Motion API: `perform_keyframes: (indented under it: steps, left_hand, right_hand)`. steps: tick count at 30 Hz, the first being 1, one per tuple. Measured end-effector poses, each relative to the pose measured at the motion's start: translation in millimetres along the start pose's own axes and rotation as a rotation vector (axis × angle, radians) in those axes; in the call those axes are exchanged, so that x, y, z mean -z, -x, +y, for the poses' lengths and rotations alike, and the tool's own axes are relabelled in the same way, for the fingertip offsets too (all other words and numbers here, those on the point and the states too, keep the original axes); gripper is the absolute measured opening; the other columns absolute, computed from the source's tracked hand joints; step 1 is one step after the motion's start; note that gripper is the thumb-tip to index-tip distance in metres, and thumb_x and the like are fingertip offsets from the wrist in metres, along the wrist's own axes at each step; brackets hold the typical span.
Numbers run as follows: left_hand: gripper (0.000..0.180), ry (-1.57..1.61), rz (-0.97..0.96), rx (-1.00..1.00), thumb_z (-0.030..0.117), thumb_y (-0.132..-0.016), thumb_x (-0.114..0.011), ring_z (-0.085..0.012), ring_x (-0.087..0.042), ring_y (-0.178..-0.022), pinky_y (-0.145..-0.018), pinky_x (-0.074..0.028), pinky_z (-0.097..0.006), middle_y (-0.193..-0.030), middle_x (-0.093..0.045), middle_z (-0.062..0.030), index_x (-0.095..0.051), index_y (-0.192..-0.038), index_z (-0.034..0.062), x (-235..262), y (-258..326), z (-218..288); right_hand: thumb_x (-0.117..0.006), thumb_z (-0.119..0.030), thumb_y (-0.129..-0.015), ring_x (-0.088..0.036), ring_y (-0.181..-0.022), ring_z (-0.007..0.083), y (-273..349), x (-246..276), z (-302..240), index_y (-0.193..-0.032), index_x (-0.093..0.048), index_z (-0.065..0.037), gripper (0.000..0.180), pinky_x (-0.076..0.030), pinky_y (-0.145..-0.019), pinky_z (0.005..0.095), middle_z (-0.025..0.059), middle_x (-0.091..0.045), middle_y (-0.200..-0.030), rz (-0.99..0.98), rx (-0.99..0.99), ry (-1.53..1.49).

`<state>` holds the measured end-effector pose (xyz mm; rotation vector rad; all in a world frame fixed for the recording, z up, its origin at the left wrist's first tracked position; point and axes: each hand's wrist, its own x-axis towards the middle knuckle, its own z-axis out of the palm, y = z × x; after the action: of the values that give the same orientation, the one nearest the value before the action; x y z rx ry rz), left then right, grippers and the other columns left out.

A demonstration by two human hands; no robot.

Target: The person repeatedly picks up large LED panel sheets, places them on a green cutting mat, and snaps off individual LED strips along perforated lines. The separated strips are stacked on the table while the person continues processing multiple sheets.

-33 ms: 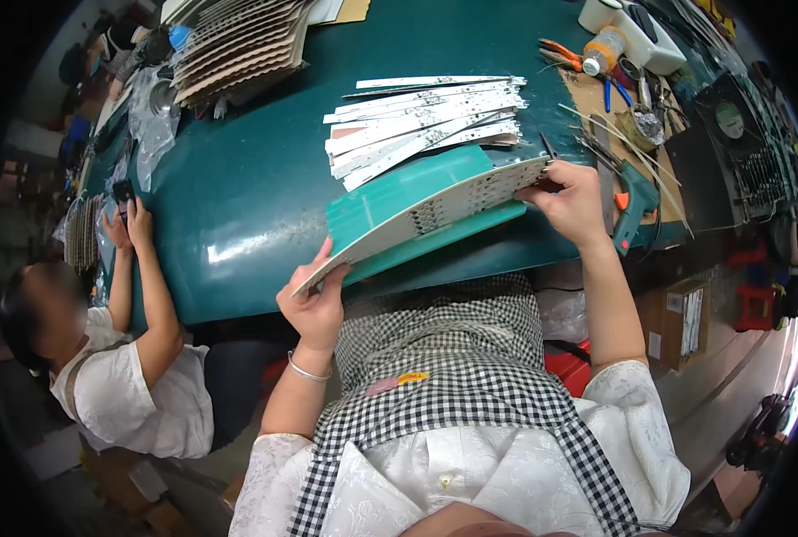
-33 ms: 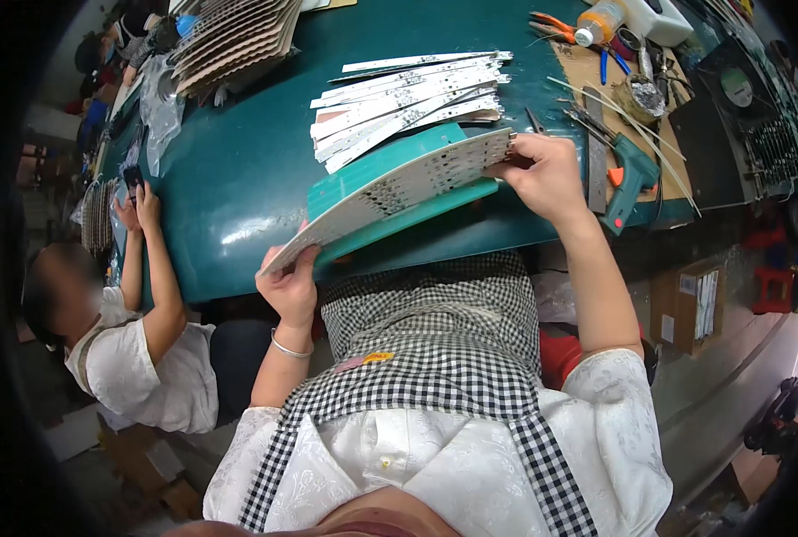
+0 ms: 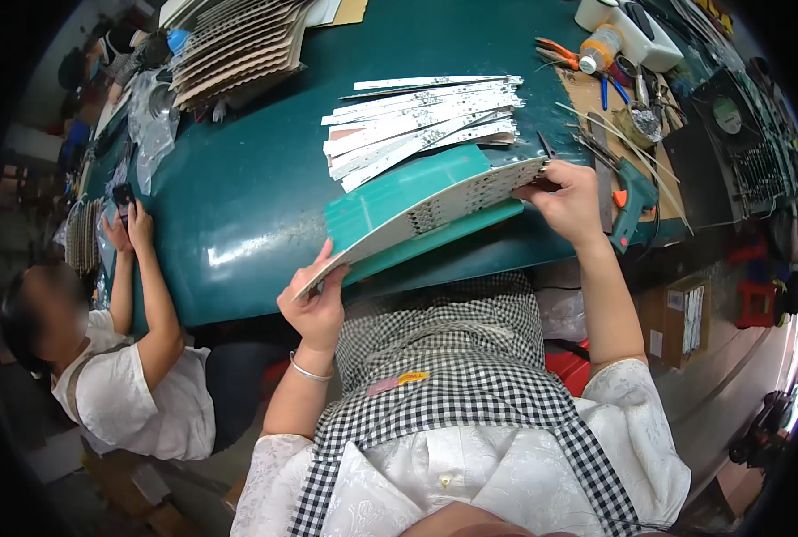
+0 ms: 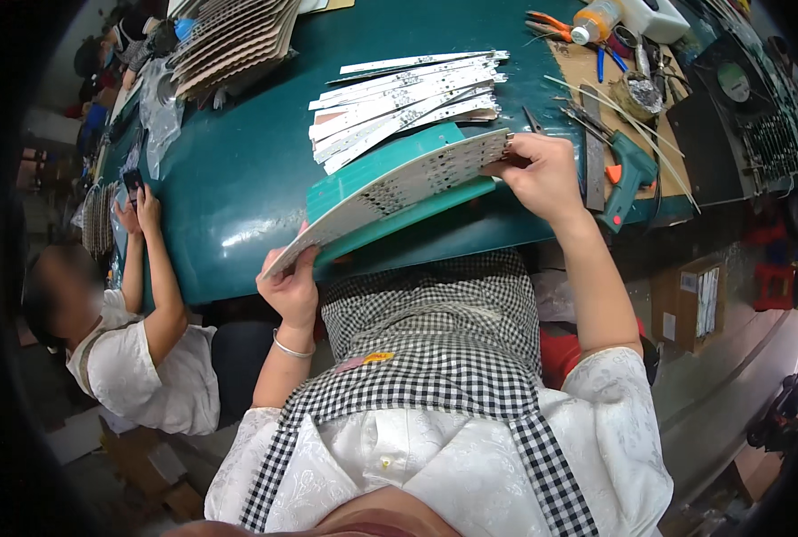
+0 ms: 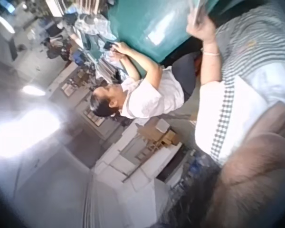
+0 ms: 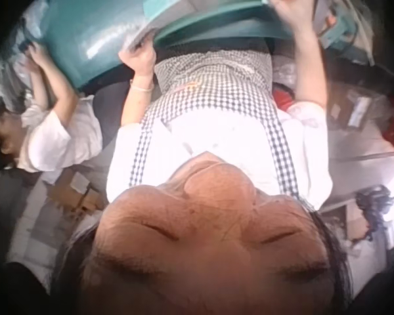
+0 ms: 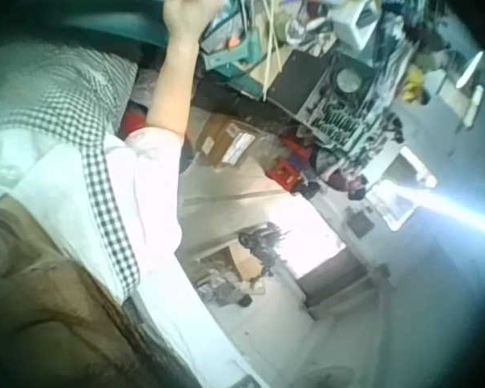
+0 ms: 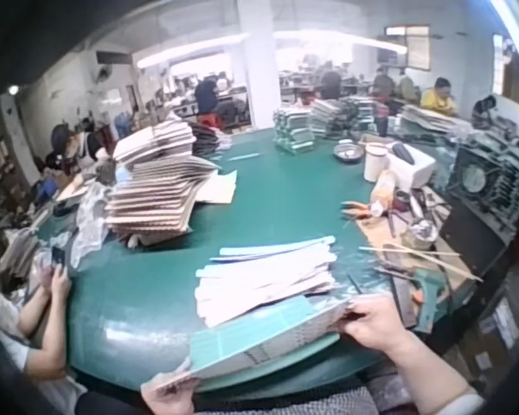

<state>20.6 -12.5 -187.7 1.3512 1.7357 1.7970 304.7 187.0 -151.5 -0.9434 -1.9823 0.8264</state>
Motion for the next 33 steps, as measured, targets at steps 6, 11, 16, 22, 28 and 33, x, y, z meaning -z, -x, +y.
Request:
perform_keyframes:
  steps: [6, 11, 16, 22, 28, 33]
  left_hand:
    - [0.016, -0.028, 0.023, -0.299, -0.012, -0.080, -0.065, -0.0232, -0.069, -0.084, -0.088, -0.052, -0.046, -0.089, -0.070, -0.0156, -0.062, -0.093, -0.0029, -8, 1, -11]
    - [0.006, 0.095, -0.035, -0.402, -0.001, -0.088, -0.061, -0.0299, -0.069, -0.089, -0.088, -0.053, -0.042, -0.097, -0.068, -0.0238, -0.062, -0.093, -0.0037, -7, 1, -20]
    - [0.010, 0.070, -0.061, -0.374, 0.006, -0.090, -0.059, -0.0321, -0.069, -0.090, -0.091, -0.052, -0.048, -0.092, -0.069, -0.0208, -0.060, -0.089, -0.0043, -2, -7, -14]
    - [0.014, 0.309, 0.191, -0.066, -0.004, -0.091, -0.055, -0.0274, -0.066, -0.096, -0.094, -0.052, -0.043, -0.106, -0.067, -0.0177, -0.060, -0.103, -0.0070, 10, -34, 9]
    - [0.029, 0.539, 0.295, 0.012, -0.001, -0.092, -0.055, -0.0270, -0.063, -0.103, -0.098, -0.051, -0.044, -0.116, -0.062, -0.0167, -0.054, -0.120, -0.0054, 45, -56, 28]
    - [0.034, 0.343, 0.230, 0.253, 0.003, -0.088, -0.064, -0.0209, -0.061, -0.105, -0.095, -0.049, -0.036, -0.116, -0.062, -0.0129, -0.054, -0.120, -0.0033, 33, -35, 12]
  right_hand:
    - [-0.075, 0.006, -0.064, -0.068, -0.067, 0.0172, 6, -6, 4, -0.085, -0.071, 0.001, 0.022, -0.052, -0.063, 0.0269, 0.0121, -0.070, -0.079, 0.102, 0.030, -0.025]
    - [-0.074, 0.003, -0.067, -0.068, -0.069, 0.0171, 11, -7, 8, -0.083, -0.071, 0.001, 0.017, -0.052, -0.063, 0.0271, 0.0112, -0.070, -0.078, 0.127, 0.020, -0.063]
    - [-0.072, 0.002, -0.072, -0.066, -0.072, 0.0141, 12, -9, 13, -0.088, -0.071, 0.001, 0.016, -0.052, -0.067, 0.0249, 0.0084, -0.070, -0.081, 0.086, -0.018, -0.140]
    - [-0.070, 0.005, -0.076, -0.061, -0.070, 0.0080, -2, -3, -5, -0.095, -0.069, 0.002, 0.019, -0.049, -0.064, 0.0209, 0.0040, -0.067, -0.080, 0.033, -0.379, -0.448]
    - [-0.072, 0.002, -0.075, -0.061, -0.073, 0.0094, -69, -2, 3, -0.089, -0.069, 0.003, 0.014, -0.048, -0.067, 0.0224, 0.0045, -0.068, -0.079, 0.090, -0.321, -0.368]
    - [-0.077, -0.007, -0.071, -0.064, -0.070, 0.0123, -117, -18, 54, -0.088, -0.072, -0.002, 0.019, -0.050, -0.066, 0.0263, 0.0074, -0.069, -0.075, 0.011, -0.286, -0.060]
